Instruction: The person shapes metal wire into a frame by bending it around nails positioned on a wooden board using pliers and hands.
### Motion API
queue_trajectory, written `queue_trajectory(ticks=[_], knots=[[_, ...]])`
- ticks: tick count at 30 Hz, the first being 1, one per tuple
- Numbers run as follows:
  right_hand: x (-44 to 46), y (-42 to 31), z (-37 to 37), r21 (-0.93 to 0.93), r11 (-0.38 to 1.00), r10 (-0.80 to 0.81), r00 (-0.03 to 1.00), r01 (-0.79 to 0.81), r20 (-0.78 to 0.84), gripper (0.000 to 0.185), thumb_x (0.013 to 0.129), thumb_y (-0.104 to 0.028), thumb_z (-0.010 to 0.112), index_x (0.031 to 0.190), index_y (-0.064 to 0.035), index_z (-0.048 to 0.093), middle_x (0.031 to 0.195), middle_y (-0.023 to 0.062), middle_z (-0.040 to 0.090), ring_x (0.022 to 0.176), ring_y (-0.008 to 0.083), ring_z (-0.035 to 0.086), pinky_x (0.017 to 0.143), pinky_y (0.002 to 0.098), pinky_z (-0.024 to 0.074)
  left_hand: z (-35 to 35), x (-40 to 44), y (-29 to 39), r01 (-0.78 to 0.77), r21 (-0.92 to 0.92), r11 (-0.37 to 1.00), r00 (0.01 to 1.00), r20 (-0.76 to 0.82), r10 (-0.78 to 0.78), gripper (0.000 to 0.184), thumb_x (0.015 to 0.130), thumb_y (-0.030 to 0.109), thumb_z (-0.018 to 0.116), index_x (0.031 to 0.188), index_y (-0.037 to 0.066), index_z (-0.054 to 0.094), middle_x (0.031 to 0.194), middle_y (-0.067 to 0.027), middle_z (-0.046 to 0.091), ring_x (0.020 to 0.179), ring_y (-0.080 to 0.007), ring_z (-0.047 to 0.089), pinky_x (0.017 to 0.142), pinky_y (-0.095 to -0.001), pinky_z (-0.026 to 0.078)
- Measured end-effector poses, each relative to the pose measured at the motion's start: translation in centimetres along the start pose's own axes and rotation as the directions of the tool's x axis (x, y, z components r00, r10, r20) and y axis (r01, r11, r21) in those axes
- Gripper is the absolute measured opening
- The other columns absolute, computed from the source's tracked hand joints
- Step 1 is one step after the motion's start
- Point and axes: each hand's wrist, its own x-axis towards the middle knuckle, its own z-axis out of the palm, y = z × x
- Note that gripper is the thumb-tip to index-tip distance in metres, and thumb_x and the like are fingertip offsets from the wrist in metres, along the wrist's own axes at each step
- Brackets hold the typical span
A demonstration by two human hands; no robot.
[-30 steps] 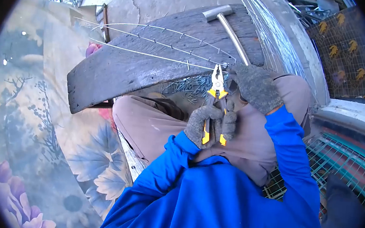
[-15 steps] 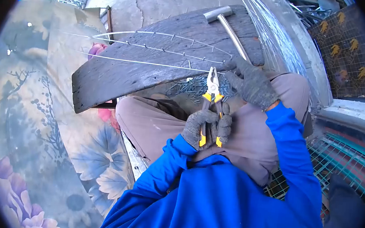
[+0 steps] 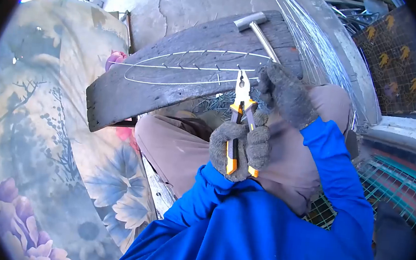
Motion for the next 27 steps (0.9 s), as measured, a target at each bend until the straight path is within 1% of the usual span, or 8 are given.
queue_trajectory(ticks=[7,10,12,14,16,17,20,27], knots=[[0.7,0.3,0.2,0.245,0.969,-0.04,0.98,-0.009,0.195,0.03,0.105,-0.034,0.05,0.1,-0.0073,0.062,0.076,0.0004,0.06,0.061,0.007,0.055,0.054,0.0231,0.0452,-0.5,0.8,-0.3,0.008,0.074,0.997,0.996,0.092,-0.015,0.037,0.084,0.019,0.06,0.119,0.01,0.048,0.08,-0.0023,0.046,0.065,-0.0154,0.045,0.057,-0.0336,0.042],[1.1,0.6,0.0,0.097,0.992,-0.102,0.965,0.081,0.241,0.03,0.104,-0.033,0.05,0.104,-0.0046,0.062,0.075,0.0005,0.059,0.06,0.0088,0.056,0.054,0.0247,0.0455,-1.4,0.5,-0.9,-0.039,0.14,0.989,0.999,-0.005,0.04,0.039,0.084,0.018,0.06,0.119,0.01,0.049,0.081,-0.0025,0.045,0.066,-0.0156,0.045,0.058,-0.0337,0.042],[1.6,2.4,0.0,-0.125,0.987,-0.099,0.994,0.103,0.041,0.032,0.105,-0.033,0.05,0.109,-0.0032,0.062,0.076,0.0014,0.059,0.06,0.0101,0.055,0.055,0.0254,0.046,-1.9,0.3,-0.9,-0.074,0.209,0.975,0.992,-0.085,0.094,0.04,0.083,0.018,0.06,0.12,0.01,0.049,0.081,-0.0025,0.045,0.066,-0.0155,0.044,0.059,-0.0337,0.042],[1.8,2.8,-1.0,-0.405,0.89,-0.176,0.977,0.209,0.118,0.033,0.103,-0.03,0.053,0.116,-0.0007,0.06,0.086,0.0041,0.062,0.066,0.0107,0.058,0.061,0.026,0.05,-2.0,-0.1,-0.8,-0.072,0.176,0.982,0.996,-0.04,0.081,0.041,0.083,0.017,0.06,0.121,0.009,0.049,0.081,-0.0027,0.044,0.067,-0.0156,0.044,0.061,-0.0336,0.042],[1.5,1.4,-0.4,0.245,0.969,-0.066,0.94,-0.019,0.335,0.033,0.102,-0.028,0.054,0.118,0.0005,0.06,0.099,0.0068,0.064,0.076,0.0121,0.061,0.071,0.0287,0.0542,-1.6,0.1,-0.5,-0.073,0.181,0.981,0.997,-0.005,0.075,0.042,0.083,0.018,0.06,0.123,0.01,0.049,0.082,-0.0019,0.044,0.066,-0.0144,0.043,0.06,-0.032,0.042],[0.9,0.9,1.1,0.212,0.977,-0.012,0.99,-0.019,0.14,0.034,0.101,-0.027,0.055,0.12,0.0005,0.06,0.1,0.0065,0.065,0.076,0.0132,0.061,0.071,0.0302,0.0549,-1.2,0.1,-0.5,-0.07,0.099,0.993,0.998,0.007,0.069,0.041,0.084,0.019,0.06,0.123,0.01,0.049,0.082,-0.0014,0.044,0.066,-0.0135,0.043,0.059,-0.031,0.041],[1.1,0.5,2.1,0.282,0.956,-0.09,0.995,0.076,0.037,0.034,0.102,-0.028,0.054,0.121,-0.001,0.06,0.094,0.0055,0.066,0.074,0.0138,0.063,0.067,0.0296,0.0536,-0.1,0.7,-0.2,-0.053,0.047,0.997,0.996,0.068,0.05,0.041,0.086,0.02,0.059,0.124,0.009,0.049,0.082,0.0004,0.045,0.064,-0.0109,0.043,0.057,-0.0286,0.041],[1.1,0.0,2.0,0.315,0.942,-0.164,0.976,0.112,0.142,0.035,0.104,-0.03,0.052,0.124,-0.0029,0.061,0.101,0.007,0.069,0.081,0.0145,0.067,0.068,0.0317,0.0549,1.4,1.4,-0.2,-0.027,0.029,0.999,0.958,0.285,0.017,0.05,0.092,0.028,0.066,0.134,0.009,0.047,0.086,0.0023,0.05,0.068,-0.0093,0.053,0.057,-0.0293,0.046]])
